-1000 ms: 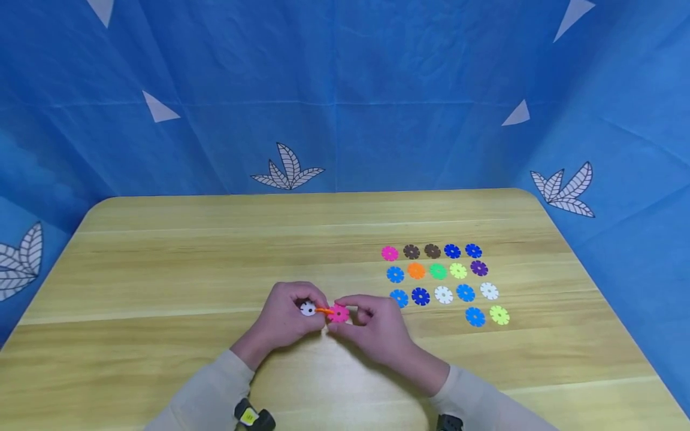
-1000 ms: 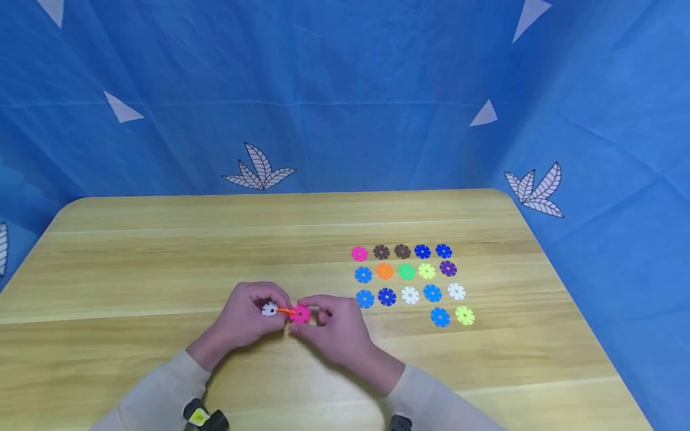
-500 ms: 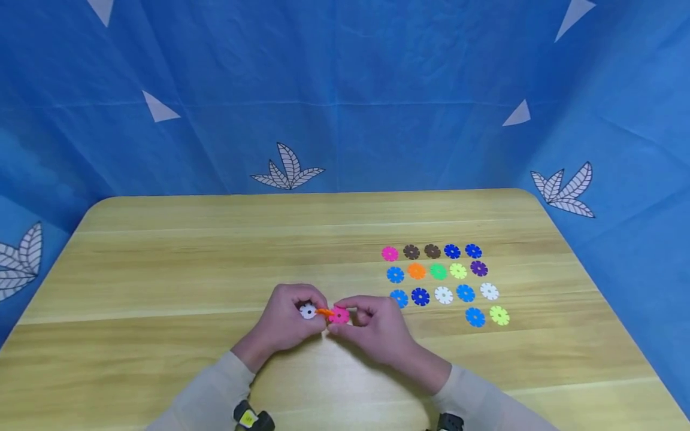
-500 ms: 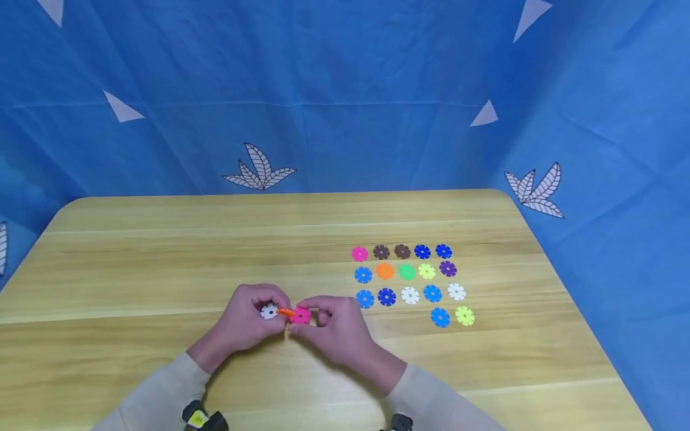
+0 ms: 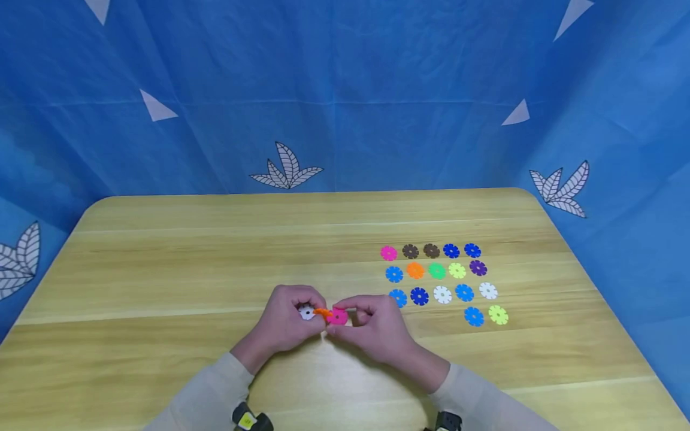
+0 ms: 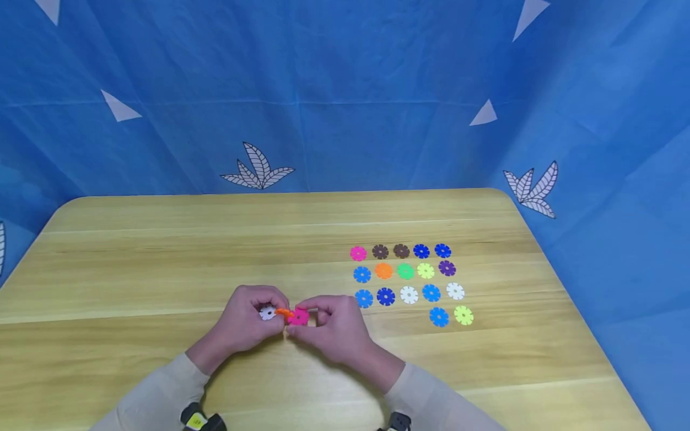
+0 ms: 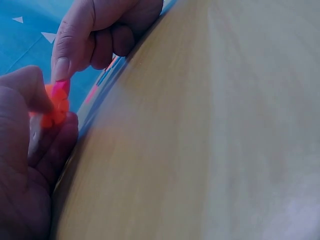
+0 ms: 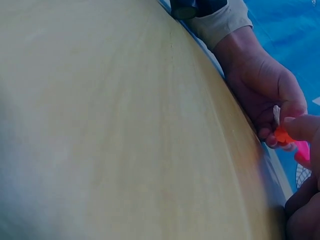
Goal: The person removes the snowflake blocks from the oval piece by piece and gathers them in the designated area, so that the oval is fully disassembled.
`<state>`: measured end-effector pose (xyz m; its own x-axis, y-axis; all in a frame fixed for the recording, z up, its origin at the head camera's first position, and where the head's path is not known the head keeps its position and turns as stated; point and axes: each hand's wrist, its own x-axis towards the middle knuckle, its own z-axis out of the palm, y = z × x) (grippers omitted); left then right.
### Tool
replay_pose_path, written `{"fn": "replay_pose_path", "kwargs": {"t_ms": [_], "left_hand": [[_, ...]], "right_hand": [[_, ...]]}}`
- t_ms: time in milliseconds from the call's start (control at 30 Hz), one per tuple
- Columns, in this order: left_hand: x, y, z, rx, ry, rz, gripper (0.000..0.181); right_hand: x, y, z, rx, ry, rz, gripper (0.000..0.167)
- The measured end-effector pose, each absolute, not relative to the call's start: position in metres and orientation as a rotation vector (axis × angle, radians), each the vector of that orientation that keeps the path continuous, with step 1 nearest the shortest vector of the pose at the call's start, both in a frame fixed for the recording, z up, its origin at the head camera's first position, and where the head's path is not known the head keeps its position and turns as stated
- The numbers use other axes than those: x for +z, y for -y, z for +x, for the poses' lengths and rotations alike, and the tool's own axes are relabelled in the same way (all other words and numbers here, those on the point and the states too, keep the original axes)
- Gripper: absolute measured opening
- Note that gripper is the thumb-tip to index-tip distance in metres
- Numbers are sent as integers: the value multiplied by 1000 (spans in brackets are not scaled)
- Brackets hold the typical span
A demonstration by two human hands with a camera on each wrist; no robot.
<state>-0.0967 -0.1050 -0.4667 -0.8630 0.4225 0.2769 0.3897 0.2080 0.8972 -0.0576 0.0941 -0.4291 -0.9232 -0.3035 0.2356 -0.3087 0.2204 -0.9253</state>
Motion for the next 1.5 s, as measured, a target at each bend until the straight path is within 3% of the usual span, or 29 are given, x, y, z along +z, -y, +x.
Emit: {"fn": "replay_pose_path", "kwargs": {"t_ms": [300, 633, 1000, 1500], "left_hand": [[-467, 105, -97, 1817, -2399, 850, 22], [-467, 107, -96, 1807, -2388, 847, 24], [-465, 106, -97, 1795, -2373, 839, 26], [-465, 110, -100, 1771, -2333, 842, 23]], "right_hand": [[-427, -95, -55, 1879, 2462, 568, 27], [-425, -95, -55, 1899, 2526, 537, 25], [-458, -102, -65, 1834, 2561, 566, 28], [-459, -104, -66, 1844, 2556, 559, 32]]}}
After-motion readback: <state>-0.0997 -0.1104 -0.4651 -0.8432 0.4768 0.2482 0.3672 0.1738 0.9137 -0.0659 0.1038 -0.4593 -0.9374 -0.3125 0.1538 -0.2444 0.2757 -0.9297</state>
